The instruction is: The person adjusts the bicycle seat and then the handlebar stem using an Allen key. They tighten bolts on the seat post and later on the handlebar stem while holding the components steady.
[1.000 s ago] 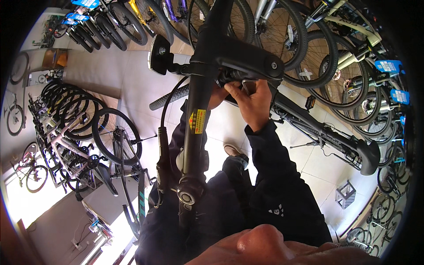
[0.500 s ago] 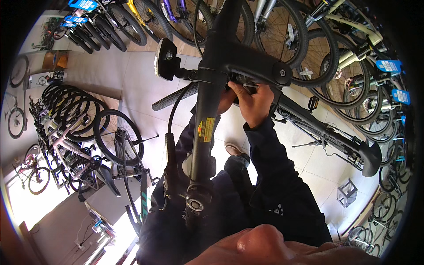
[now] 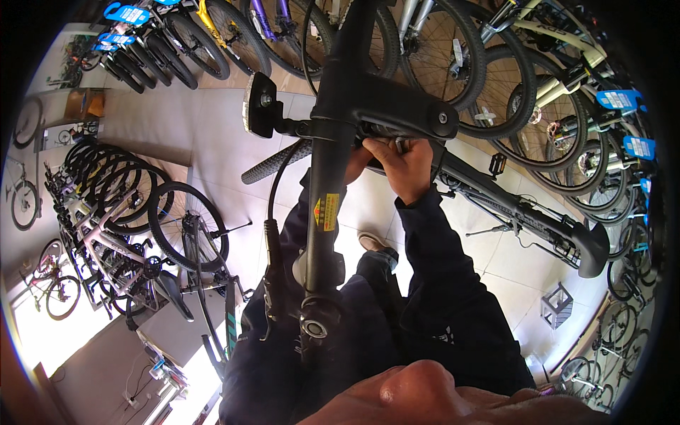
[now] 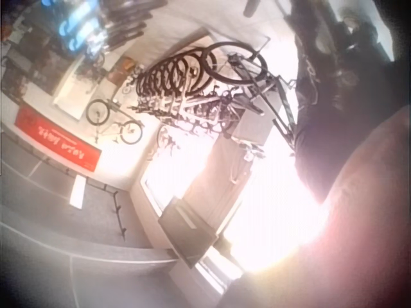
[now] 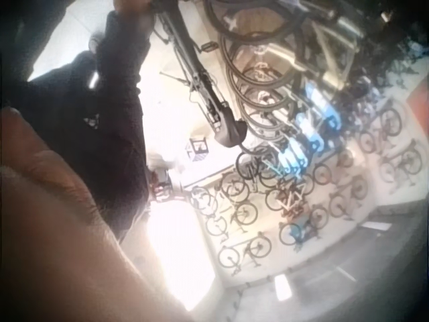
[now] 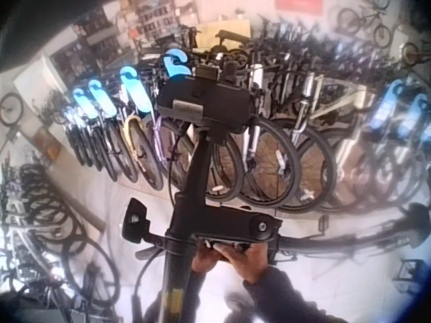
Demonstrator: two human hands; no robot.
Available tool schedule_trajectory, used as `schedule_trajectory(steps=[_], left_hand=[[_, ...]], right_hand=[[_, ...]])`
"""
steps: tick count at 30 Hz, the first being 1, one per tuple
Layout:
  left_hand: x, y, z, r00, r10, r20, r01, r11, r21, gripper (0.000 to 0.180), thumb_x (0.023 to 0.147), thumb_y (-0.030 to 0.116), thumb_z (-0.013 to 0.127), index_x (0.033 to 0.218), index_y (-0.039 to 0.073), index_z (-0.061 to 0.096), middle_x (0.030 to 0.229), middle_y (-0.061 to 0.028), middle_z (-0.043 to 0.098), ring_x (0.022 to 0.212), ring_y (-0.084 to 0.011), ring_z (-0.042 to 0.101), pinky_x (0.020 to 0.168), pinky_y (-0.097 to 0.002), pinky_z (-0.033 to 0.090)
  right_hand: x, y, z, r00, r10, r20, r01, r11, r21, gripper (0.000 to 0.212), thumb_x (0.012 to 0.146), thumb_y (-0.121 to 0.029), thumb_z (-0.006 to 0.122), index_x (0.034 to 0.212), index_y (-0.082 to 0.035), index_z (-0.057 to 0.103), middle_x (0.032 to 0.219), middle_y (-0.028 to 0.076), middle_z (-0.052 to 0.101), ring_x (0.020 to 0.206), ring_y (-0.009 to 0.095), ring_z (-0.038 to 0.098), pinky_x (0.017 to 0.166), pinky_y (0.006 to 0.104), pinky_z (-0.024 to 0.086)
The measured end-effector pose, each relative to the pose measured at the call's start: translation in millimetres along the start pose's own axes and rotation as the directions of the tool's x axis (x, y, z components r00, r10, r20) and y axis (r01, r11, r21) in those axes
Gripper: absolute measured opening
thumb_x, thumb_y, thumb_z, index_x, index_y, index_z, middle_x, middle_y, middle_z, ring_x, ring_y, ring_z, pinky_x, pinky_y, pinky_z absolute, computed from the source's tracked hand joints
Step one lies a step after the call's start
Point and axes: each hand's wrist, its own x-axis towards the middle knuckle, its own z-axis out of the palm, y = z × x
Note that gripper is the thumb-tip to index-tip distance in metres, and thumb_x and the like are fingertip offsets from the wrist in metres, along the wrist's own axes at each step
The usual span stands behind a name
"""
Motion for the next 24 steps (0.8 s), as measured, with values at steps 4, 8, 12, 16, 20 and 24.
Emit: schedule_trajectory(steps=[4, 8, 12, 16, 20, 24], left_hand=[[5.9, -5.5, -2.9, 0.998, -0.039, 0.055, 0.04, 0.999, -0.022, 0.05, 0.085, 0.004, 0.081, 0.131, 0.001, 0.062, 0.12, -0.0149, 0.073, 0.113, -0.0253, 0.07, 0.098, -0.0363, 0.053], [16.0, -13.5, -6.2, 0.997, 0.035, 0.067, -0.042, 0.992, 0.116, 0.053, 0.085, 0.005, 0.082, 0.133, 0.001, 0.06, 0.12, -0.0144, 0.073, 0.112, -0.0236, 0.07, 0.098, -0.0362, 0.054], [20.8, -18.1, -5.3, 0.995, -0.008, 0.095, -0.009, 0.985, 0.172, 0.058, 0.085, 0.007, 0.084, 0.137, 0.001, 0.057, 0.122, -0.0131, 0.072, 0.114, -0.0205, 0.068, 0.099, -0.0352, 0.053], [27.4, -20.7, -6.5, 0.99, 0.037, 0.134, -0.062, 0.98, 0.188, 0.06, 0.087, 0.007, 0.084, 0.14, 0.001, 0.055, 0.123, -0.0106, 0.071, 0.113, -0.0183, 0.066, 0.1, -0.0343, 0.053], [30.2, -19.2, -7.0, 0.989, 0.04, 0.14, -0.065, 0.981, 0.181, 0.061, 0.088, 0.009, 0.083, 0.141, 0.001, 0.056, 0.121, -0.0096, 0.072, 0.111, -0.0168, 0.066, 0.1, -0.0323, 0.052], [31.4, -12.3, -2.9, 0.993, 0.009, 0.118, -0.031, 0.982, 0.184, 0.059, 0.088, 0.011, 0.083, 0.14, 0.0, 0.058, 0.12, -0.0093, 0.072, 0.11, -0.016, 0.066, 0.098, -0.0309, 0.052]], right_hand=[[8.8, -5.0, -14.9, 0.996, 0.083, 0.04, -0.075, 0.981, -0.182, 0.04, 0.085, -0.013, 0.09, 0.117, 0.0, 0.071, 0.082, -0.003, 0.069, 0.063, 0.003, 0.048, 0.058, 0.0204, 0.04], [25.1, -8.4, -27.3, 0.994, -0.058, 0.094, 0.091, 0.913, -0.397, 0.045, 0.084, -0.024, 0.091, 0.116, 0.0, 0.071, 0.071, -0.003, 0.056, 0.06, 0.005, 0.042, 0.054, 0.0236, 0.037], [38.8, -5.9, -41.3, 0.98, -0.017, 0.197, 0.104, 0.89, -0.445, 0.053, 0.082, -0.031, 0.092, 0.119, 0.0, 0.068, 0.069, -0.003, 0.052, 0.059, 0.006, 0.043, 0.053, 0.026, 0.038], [42.2, -5.8, -42.9, 0.983, 0.002, 0.184, 0.073, 0.914, -0.4, 0.049, 0.085, -0.028, 0.09, 0.117, 0.0, 0.066, 0.073, -0.003, 0.055, 0.062, 0.006, 0.046, 0.056, 0.026, 0.04], [0.5, -46.3, -33.3, 0.992, 0.03, -0.124, -0.059, 0.968, -0.244, 0.033, 0.093, -0.022, 0.08, 0.114, -0.002, 0.066, 0.083, -0.002, 0.062, 0.069, 0.006, 0.053, 0.062, 0.0246, 0.044], [-109.4, -143.6, -25.0, 0.663, 0.426, 0.616, -0.539, 0.842, -0.002, 0.04, 0.097, -0.031, 0.076, 0.119, 0.0, 0.063, 0.094, 0.005, 0.071, 0.081, 0.012, 0.066, 0.073, 0.0322, 0.054]])
